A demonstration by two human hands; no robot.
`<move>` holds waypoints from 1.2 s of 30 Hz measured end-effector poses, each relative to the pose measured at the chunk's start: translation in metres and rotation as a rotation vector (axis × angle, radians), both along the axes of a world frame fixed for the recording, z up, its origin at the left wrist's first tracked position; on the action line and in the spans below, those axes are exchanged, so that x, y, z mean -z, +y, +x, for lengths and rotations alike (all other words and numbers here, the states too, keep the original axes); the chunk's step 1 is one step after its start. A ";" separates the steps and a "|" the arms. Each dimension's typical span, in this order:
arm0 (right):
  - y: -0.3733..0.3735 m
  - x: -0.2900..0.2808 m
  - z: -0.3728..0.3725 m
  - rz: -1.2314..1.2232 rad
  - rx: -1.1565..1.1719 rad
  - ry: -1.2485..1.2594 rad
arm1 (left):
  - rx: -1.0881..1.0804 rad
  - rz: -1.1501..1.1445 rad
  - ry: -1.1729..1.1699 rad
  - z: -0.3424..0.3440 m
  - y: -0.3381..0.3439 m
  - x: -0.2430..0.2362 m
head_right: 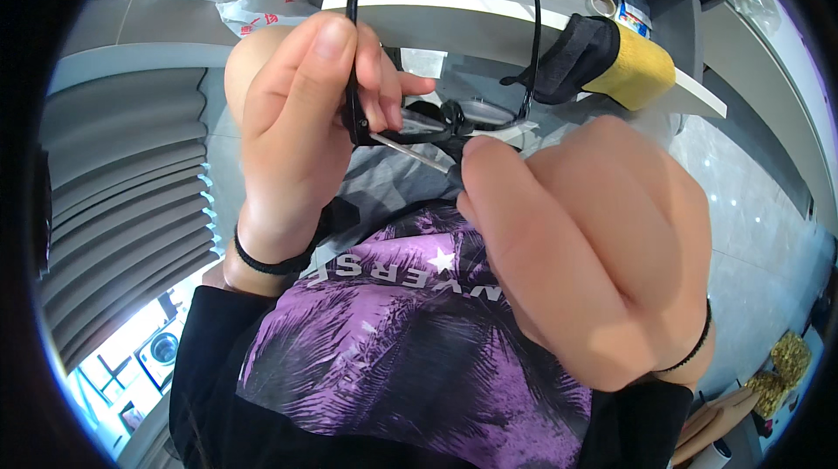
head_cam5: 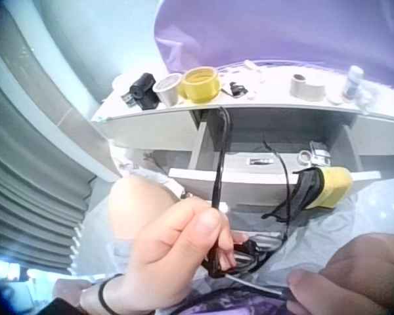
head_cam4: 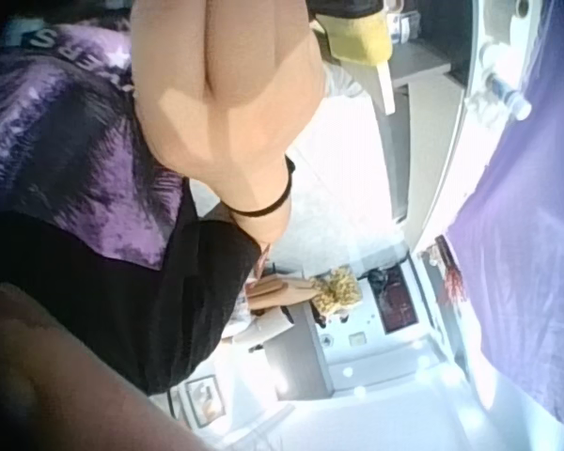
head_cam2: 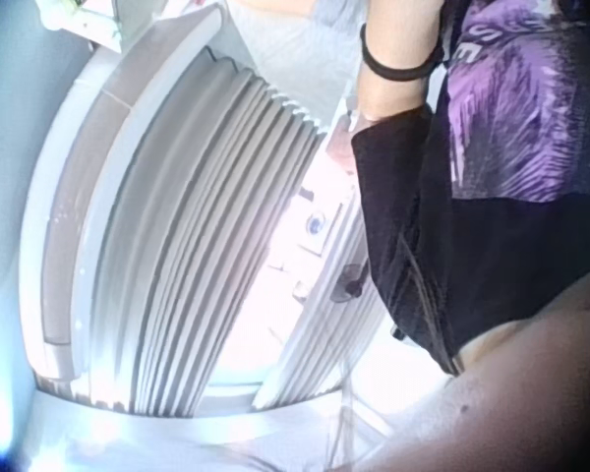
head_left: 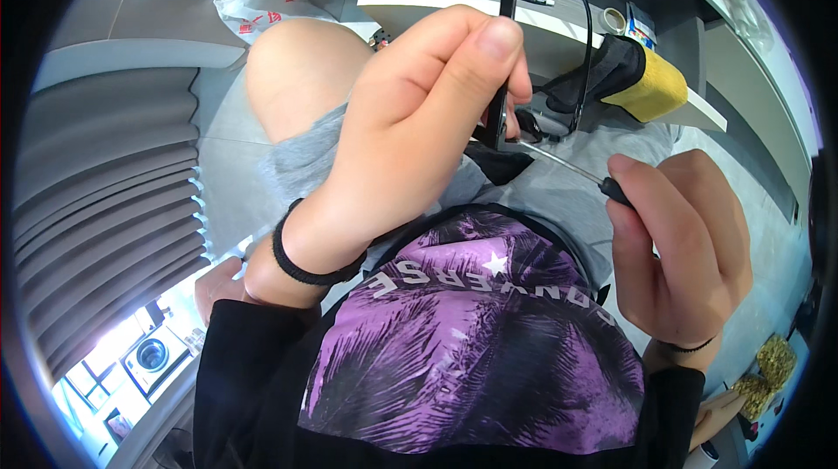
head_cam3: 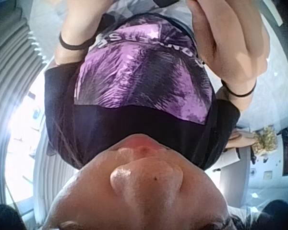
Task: The person uses a small screwdriver to tighten or adjust the hinge screws of a pair of black glasses.
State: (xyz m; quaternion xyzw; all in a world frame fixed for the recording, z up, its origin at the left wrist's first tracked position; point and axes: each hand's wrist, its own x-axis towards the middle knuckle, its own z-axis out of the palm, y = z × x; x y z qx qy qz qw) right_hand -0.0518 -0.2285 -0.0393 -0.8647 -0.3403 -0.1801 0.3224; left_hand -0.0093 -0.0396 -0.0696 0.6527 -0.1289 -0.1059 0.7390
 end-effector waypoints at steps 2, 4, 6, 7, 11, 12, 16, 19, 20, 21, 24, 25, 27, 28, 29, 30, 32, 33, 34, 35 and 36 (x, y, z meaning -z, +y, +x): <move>0.004 0.001 0.000 0.020 0.004 -0.046 | -0.015 0.015 -0.003 0.001 0.000 0.000; 0.006 -0.001 0.000 0.015 -0.004 -0.050 | -0.029 0.028 -0.005 0.001 0.001 -0.001; 0.007 -0.002 0.001 0.002 -0.012 -0.050 | -0.033 0.110 -0.043 0.002 0.000 -0.003; 0.008 -0.002 0.002 -0.005 -0.017 -0.048 | -0.037 0.108 -0.042 0.001 0.000 -0.004; 0.008 0.000 0.003 -0.017 -0.017 -0.074 | -0.031 0.173 -0.013 0.002 0.002 -0.004; 0.007 -0.001 0.003 -0.025 -0.021 -0.070 | -0.017 0.175 -0.025 0.003 0.003 -0.004; 0.008 -0.003 0.003 -0.028 -0.028 -0.041 | -0.008 0.165 0.009 0.004 0.004 -0.003; 0.008 -0.005 0.004 -0.030 -0.033 0.002 | 0.011 0.171 0.028 0.004 0.004 -0.003; 0.008 -0.006 0.004 -0.033 -0.034 0.014 | 0.015 0.160 0.040 0.004 0.004 -0.004; 0.006 -0.007 0.003 -0.052 -0.031 0.034 | 0.020 0.149 0.052 0.004 0.004 -0.005; 0.007 -0.008 0.003 -0.073 -0.023 0.046 | 0.017 0.168 0.062 0.004 0.004 -0.006; 0.008 -0.008 0.003 -0.074 -0.020 0.042 | 0.016 0.175 0.065 0.004 0.004 -0.007; 0.008 -0.009 0.005 -0.110 -0.029 0.011 | 0.009 0.185 0.084 0.004 0.004 -0.008; 0.008 -0.010 0.006 -0.128 -0.037 -0.002 | 0.006 0.188 0.091 0.004 0.004 -0.008; 0.007 -0.011 0.007 -0.146 -0.043 -0.016 | 0.003 0.190 0.126 0.003 0.004 -0.010; 0.006 -0.012 0.008 -0.209 -0.051 -0.056 | 0.001 0.191 0.162 0.003 0.003 -0.011; 0.005 -0.012 0.009 -0.274 -0.060 -0.096 | -0.007 0.190 0.159 0.002 0.002 -0.010; 0.006 -0.011 0.010 -0.303 -0.040 -0.108 | -0.015 0.191 0.155 0.002 0.002 -0.010; 0.006 -0.012 0.010 -0.318 -0.030 -0.113 | -0.015 0.190 0.156 0.001 0.002 -0.011; 0.007 -0.013 0.010 -0.333 -0.022 -0.119 | -0.010 0.195 0.156 0.001 0.002 -0.011; 0.007 -0.015 0.010 -0.358 -0.032 -0.080 | -0.004 0.200 0.155 0.001 0.002 -0.012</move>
